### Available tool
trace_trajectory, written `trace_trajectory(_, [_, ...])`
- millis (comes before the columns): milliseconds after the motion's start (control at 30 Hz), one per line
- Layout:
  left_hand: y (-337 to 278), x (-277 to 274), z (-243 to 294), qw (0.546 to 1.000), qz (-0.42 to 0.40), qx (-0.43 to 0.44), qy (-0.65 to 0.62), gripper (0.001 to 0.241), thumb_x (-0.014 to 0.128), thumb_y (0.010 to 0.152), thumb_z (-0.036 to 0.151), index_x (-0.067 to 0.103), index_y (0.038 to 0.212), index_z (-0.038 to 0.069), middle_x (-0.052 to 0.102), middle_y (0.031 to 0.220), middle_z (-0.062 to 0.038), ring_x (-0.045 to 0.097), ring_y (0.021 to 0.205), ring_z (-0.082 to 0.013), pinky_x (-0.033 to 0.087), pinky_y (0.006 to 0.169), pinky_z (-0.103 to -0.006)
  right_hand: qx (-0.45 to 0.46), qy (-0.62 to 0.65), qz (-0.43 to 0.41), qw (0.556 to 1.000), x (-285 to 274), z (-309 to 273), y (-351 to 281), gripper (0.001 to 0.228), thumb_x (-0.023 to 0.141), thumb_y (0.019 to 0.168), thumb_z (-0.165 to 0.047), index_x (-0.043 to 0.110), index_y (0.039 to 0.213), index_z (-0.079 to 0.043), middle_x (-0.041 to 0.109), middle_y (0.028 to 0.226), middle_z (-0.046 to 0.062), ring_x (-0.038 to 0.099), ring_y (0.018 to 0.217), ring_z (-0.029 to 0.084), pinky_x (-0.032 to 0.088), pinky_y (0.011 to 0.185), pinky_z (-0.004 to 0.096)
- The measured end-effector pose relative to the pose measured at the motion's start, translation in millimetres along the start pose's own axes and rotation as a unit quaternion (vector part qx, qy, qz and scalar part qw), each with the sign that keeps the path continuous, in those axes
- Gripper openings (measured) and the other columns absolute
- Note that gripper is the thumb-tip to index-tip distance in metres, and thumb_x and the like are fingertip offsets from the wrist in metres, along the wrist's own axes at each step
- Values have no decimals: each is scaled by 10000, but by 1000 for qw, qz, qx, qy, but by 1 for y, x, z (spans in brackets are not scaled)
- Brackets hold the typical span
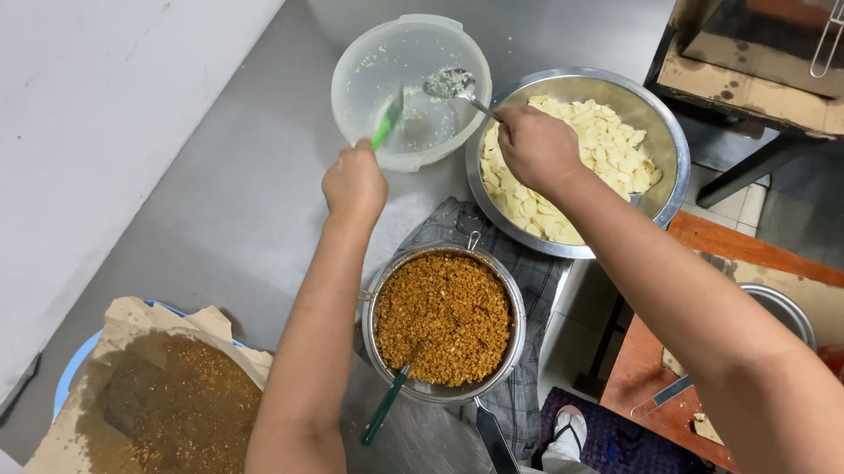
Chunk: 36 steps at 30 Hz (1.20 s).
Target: Frying sliced potatoes in a pan and draining them with a sieve
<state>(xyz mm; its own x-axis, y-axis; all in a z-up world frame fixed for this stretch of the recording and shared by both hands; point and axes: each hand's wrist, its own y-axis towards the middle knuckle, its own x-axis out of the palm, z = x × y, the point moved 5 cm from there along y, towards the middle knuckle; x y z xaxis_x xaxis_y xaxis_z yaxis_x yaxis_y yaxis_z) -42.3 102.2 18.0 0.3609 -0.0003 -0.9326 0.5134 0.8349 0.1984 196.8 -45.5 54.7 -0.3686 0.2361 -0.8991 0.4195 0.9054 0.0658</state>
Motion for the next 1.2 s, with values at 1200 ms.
trace_trajectory(1200, [-37,-23,63,966,82,243,-13,519,442,1043,-39,514,1530,126,617,994,-141,731,743,-337,614,634,-484,5,-20,-51,998,-19,-2,-5,434,488,1018,-366,735,1353,-244,759,1244,132,689,1180,430,549,1021,592])
